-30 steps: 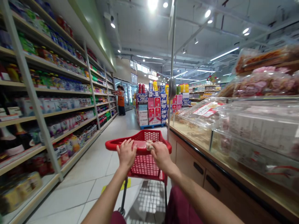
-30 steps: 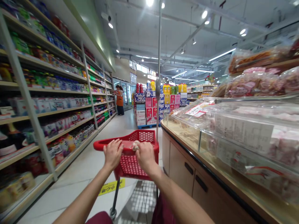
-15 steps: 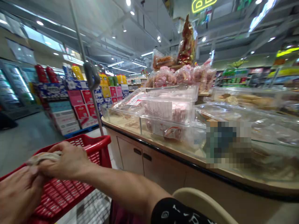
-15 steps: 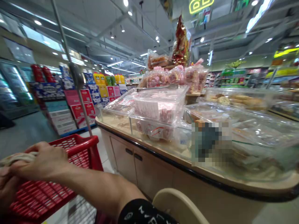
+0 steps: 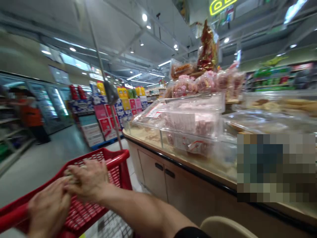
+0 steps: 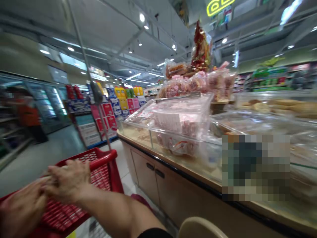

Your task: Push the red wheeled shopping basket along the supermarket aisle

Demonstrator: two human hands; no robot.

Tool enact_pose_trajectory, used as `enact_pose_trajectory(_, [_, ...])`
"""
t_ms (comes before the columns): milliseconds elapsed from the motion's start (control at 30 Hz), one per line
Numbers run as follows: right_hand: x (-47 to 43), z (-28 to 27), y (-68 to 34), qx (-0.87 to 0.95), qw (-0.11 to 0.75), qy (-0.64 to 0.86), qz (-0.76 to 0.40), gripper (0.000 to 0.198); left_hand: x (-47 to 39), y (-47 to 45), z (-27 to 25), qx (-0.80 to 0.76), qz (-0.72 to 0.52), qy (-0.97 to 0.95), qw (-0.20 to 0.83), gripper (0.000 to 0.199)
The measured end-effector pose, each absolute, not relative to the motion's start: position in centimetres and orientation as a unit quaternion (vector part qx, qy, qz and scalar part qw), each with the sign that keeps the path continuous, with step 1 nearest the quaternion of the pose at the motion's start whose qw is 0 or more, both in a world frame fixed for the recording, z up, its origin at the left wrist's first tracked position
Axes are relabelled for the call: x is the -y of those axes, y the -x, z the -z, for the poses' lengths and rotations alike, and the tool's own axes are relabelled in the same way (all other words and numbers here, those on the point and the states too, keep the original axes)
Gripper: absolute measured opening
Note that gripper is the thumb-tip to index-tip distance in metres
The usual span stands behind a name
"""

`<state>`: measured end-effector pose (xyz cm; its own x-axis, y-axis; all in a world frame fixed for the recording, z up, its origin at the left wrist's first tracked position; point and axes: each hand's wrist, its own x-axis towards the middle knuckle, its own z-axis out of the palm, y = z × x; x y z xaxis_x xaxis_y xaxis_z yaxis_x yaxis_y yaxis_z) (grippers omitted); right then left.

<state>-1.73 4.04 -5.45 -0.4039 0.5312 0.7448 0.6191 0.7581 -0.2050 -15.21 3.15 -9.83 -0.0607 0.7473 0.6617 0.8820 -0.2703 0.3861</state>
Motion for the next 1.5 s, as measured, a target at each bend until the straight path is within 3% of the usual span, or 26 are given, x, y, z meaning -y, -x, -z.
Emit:
enact_pose_trajectory(133, [-5.8, 6.8, 0.7, 0.843, 0.464, 0.270, 0.025, 0.028, 0.7, 17.9, 8.5, 0.651, 0.346, 0.642, 0.210, 0.045])
enact_pose_trajectory(200, [-7.6, 7.3, -0.7, 0.815, 0.497, 0.299, 0.006, 0.027, 1.5, 18.0, 7.9, 0.694, 0.291, 0.616, 0.235, 0.047])
enact_pose_trajectory(333, [-8.9, 8.0, 0.0, 0.760, 0.525, 0.381, -0.031, 0.031, 1.8, 16.8, 7.7, 0.725, 0.260, 0.592, 0.238, 0.050])
enact_pose_trajectory(500, [-7.3, 7.7, 2.4, 0.834, 0.494, 0.246, 0.006, 0.029, 1.6, 15.5, 8.4, 0.696, 0.289, 0.601, 0.266, 0.048])
enact_pose_trajectory(700, [-9.8, 7.4, -1.8, 0.769, 0.522, 0.369, -0.023, 0.031, 2.2, 15.2, 8.4, 0.689, 0.306, 0.597, 0.273, 0.048])
enact_pose_trajectory(900, [-8.1, 8.2, 0.6, 0.822, 0.528, 0.212, 0.011, 0.025, 2.8, 15.9, 8.5, 0.680, 0.312, 0.606, 0.271, 0.048])
enact_pose_trajectory(1067, [-8.9, 8.1, 0.0, 0.755, 0.563, 0.336, -0.013, 0.028, 3.4, 16.3, 8.6, 0.676, 0.323, 0.602, 0.276, 0.046])
enact_pose_trajectory(1233, [-6.3, 8.4, 2.3, 0.820, 0.540, 0.186, 0.026, 0.026, 3.7, 16.8, 8.4, 0.678, 0.322, 0.607, 0.261, 0.046])
enact_pose_trajectory(1400, [-9.3, 7.6, -1.2, 0.764, 0.533, 0.362, 0.000, 0.028, 4.1, 17.1, 8.4, 0.678, 0.326, 0.609, 0.250, 0.045])
enact_pose_trajectory(1500, [-8.3, 7.0, 0.1, 0.789, 0.506, 0.348, -0.024, 0.029, 4.4, 17.0, 8.2, 0.680, 0.332, 0.607, 0.241, 0.045])
